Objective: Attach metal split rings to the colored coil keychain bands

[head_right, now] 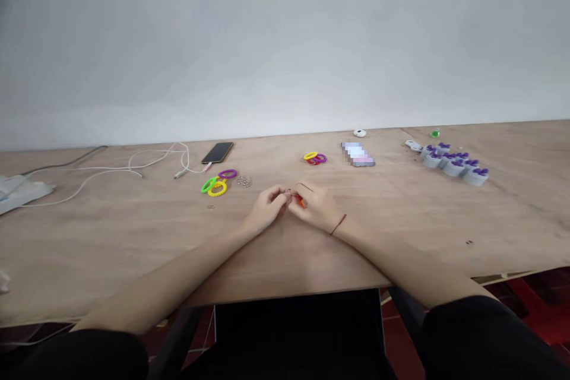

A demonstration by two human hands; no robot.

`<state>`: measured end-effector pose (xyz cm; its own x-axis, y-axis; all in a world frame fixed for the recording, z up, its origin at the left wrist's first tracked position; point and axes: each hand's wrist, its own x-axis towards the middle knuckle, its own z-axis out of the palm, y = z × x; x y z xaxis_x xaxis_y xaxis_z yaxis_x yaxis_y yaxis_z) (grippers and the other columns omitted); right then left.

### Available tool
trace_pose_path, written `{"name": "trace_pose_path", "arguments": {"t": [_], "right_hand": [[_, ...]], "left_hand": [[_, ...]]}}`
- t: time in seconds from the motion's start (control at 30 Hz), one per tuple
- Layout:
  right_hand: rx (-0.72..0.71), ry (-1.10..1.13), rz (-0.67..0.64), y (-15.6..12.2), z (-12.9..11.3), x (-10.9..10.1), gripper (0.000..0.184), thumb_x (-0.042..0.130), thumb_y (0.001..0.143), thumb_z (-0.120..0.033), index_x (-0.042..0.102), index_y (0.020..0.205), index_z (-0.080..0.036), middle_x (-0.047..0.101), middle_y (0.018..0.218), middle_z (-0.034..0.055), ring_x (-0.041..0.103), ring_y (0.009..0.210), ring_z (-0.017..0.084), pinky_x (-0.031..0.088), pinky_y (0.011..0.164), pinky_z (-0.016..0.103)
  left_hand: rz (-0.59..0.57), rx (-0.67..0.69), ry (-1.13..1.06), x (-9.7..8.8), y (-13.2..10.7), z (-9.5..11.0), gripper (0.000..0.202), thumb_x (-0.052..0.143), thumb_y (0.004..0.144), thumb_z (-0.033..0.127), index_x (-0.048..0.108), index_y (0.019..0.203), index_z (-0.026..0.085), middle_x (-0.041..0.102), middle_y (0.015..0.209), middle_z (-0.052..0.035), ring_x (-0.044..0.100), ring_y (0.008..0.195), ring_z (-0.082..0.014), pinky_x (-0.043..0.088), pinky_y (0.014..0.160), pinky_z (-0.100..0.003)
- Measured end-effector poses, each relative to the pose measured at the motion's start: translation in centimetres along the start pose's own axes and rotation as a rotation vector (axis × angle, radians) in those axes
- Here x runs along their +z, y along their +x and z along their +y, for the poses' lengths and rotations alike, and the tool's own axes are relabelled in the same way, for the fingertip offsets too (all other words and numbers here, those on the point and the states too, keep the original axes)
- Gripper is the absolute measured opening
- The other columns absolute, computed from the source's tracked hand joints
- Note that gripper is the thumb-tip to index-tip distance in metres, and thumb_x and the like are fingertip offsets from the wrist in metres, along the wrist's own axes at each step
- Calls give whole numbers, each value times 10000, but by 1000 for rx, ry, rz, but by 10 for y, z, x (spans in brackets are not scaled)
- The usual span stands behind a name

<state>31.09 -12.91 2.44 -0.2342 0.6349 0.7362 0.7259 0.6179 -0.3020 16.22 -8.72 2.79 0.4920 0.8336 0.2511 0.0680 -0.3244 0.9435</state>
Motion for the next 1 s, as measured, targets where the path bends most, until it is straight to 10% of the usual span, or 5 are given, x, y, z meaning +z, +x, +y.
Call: {"name": "trace_pose_path", "arguments": {"t": [0.37,0.6,0.8,1.0], "right_hand": [[-36,136,-82,0,2,-5,81,493,734,-143,544,766,-197,577,758,23,504,643,128,412,587,250],[507,675,-69,8,6,1,223,439,841,-369,559,791,-188,595,736,17,564,671,142,468,609,263],[584,952,-328,7,11,10,451,328,866,-539,569,736,-180,625,778,36,583,742,156,475,668,288],[740,1061,-295,6,17,8,383,469,808,-518,522,659,-169,528,615,-6,503,572,116,418,537,244]], "left_hand": [[12,46,157,-3,-8,11,125,451,714,224,433,602,171,418,563,42,380,564,-99,297,547,-217],[44,-52,-42,0,-6,2,160,492,700,243,428,571,174,375,486,59,336,476,-79,270,502,-224],[-29,-101,-207,1,-6,0,188,509,716,273,410,588,177,346,454,72,280,414,-56,223,449,-215],[-33,-86,-127,-1,-6,-2,159,505,706,276,436,608,171,361,460,70,308,422,-58,242,453,-212]]}}
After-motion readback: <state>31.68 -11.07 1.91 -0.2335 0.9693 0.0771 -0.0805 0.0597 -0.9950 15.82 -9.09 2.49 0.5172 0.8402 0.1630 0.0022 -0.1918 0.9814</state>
